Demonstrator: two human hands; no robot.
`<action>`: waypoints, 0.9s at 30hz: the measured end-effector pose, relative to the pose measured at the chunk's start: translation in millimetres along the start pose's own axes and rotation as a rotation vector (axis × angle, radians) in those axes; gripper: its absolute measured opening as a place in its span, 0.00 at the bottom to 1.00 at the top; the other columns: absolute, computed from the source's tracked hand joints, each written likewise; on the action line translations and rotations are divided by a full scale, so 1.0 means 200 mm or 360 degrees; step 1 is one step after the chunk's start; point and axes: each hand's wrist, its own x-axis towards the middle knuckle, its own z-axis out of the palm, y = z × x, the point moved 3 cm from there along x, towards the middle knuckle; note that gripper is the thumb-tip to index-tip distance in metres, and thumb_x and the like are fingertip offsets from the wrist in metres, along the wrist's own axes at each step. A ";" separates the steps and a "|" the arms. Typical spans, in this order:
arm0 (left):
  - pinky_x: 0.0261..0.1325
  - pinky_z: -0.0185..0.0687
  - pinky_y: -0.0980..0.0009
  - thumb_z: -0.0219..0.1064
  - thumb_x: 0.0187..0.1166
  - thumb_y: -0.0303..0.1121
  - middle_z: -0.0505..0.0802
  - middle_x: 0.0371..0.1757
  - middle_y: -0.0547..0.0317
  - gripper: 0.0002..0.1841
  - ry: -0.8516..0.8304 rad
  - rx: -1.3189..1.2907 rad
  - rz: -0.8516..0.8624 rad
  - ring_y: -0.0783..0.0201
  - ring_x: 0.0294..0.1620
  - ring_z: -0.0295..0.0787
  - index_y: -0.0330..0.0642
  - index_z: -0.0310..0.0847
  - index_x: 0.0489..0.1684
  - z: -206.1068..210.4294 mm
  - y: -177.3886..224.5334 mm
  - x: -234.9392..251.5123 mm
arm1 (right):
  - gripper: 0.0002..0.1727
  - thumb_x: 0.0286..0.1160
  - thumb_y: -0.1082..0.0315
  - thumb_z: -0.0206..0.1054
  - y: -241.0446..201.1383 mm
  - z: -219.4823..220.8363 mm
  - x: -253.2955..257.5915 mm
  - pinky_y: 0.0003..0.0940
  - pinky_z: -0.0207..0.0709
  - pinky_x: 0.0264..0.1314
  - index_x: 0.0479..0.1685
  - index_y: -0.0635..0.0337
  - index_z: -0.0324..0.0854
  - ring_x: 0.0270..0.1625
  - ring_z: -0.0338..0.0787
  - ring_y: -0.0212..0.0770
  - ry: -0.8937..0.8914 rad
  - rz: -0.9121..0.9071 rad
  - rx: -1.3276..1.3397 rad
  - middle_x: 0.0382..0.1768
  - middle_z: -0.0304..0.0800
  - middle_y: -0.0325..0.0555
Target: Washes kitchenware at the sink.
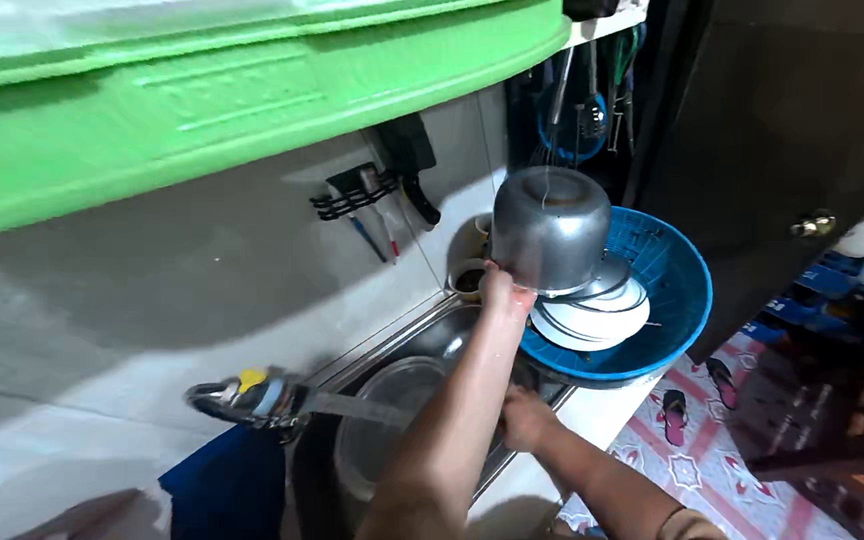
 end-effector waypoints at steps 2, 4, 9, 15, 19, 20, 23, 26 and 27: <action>0.67 0.82 0.43 0.34 0.93 0.60 0.81 0.72 0.47 0.32 0.0024 -0.0047 -0.0045 0.50 0.71 0.81 0.47 0.63 0.80 0.06 -0.13 0.04 | 0.23 0.62 0.48 0.75 -0.04 -0.06 -0.04 0.71 0.74 0.72 0.61 0.30 0.89 0.78 0.77 0.58 -0.0050 -0.0010 0.0032 0.79 0.76 0.48; 0.67 0.81 0.43 0.33 0.93 0.59 0.81 0.73 0.48 0.31 0.0037 -0.0082 -0.0092 0.51 0.72 0.80 0.48 0.63 0.80 0.10 -0.25 0.08 | 0.24 0.68 0.47 0.73 -0.11 -0.17 -0.11 0.71 0.70 0.77 0.61 0.46 0.89 0.80 0.76 0.59 -0.0135 -0.0007 0.0074 0.76 0.82 0.52; 0.64 0.80 0.43 0.41 0.92 0.39 0.78 0.70 0.48 0.19 0.0113 -0.0193 -0.0060 0.51 0.69 0.78 0.48 0.63 0.76 0.11 -0.40 0.16 | 0.30 0.68 0.45 0.73 -0.15 -0.20 -0.13 0.71 0.72 0.74 0.64 0.56 0.85 0.74 0.82 0.61 -0.0157 -0.0026 0.0107 0.66 0.88 0.58; 0.63 0.83 0.54 0.42 0.93 0.33 0.82 0.66 0.45 0.17 0.0027 0.0040 -0.0095 0.53 0.63 0.82 0.38 0.65 0.72 0.02 -0.37 0.21 | 0.27 0.71 0.50 0.73 -0.20 -0.30 -0.18 0.71 0.72 0.74 0.64 0.58 0.85 0.74 0.83 0.62 -0.0269 -0.0081 0.0080 0.67 0.88 0.59; 0.68 0.85 0.56 0.41 0.96 0.39 0.81 0.74 0.35 0.24 -0.0108 0.0761 -0.0500 0.47 0.68 0.87 0.34 0.57 0.84 0.00 -0.21 0.14 | 0.21 0.64 0.50 0.75 -0.09 -0.11 -0.04 0.68 0.77 0.72 0.59 0.35 0.89 0.76 0.80 0.57 -0.0163 -0.0102 0.0077 0.80 0.76 0.48; 0.67 0.86 0.57 0.41 0.96 0.41 0.82 0.73 0.34 0.25 -0.0173 0.0938 -0.0557 0.47 0.66 0.88 0.33 0.56 0.84 -0.01 -0.16 0.13 | 0.22 0.64 0.50 0.75 -0.07 -0.08 -0.02 0.68 0.77 0.71 0.61 0.29 0.88 0.77 0.79 0.57 -0.0164 -0.0098 0.0076 0.82 0.73 0.47; 0.64 0.87 0.58 0.38 0.97 0.44 0.87 0.67 0.36 0.27 -0.0374 0.1337 -0.0620 0.49 0.60 0.92 0.32 0.57 0.84 -0.02 -0.05 0.13 | 0.22 0.64 0.51 0.74 -0.06 -0.05 0.00 0.68 0.79 0.69 0.62 0.26 0.87 0.78 0.78 0.58 -0.0189 -0.0047 0.0072 0.85 0.69 0.47; 0.62 0.88 0.59 0.43 0.96 0.47 0.91 0.62 0.39 0.28 -0.0467 0.1684 -0.0559 0.52 0.56 0.94 0.34 0.61 0.83 -0.05 0.01 0.14 | 0.22 0.65 0.51 0.73 -0.05 -0.04 0.01 0.68 0.80 0.67 0.63 0.24 0.86 0.74 0.81 0.56 -0.0199 -0.0005 0.0064 0.81 0.72 0.46; 0.62 0.88 0.60 0.46 0.95 0.47 0.91 0.62 0.41 0.27 -0.0492 0.1793 -0.0516 0.53 0.56 0.94 0.34 0.64 0.82 -0.05 0.03 0.12 | 0.22 0.66 0.52 0.72 -0.04 -0.04 0.02 0.67 0.80 0.67 0.63 0.23 0.86 0.74 0.82 0.56 -0.0197 0.0006 0.0066 0.81 0.73 0.46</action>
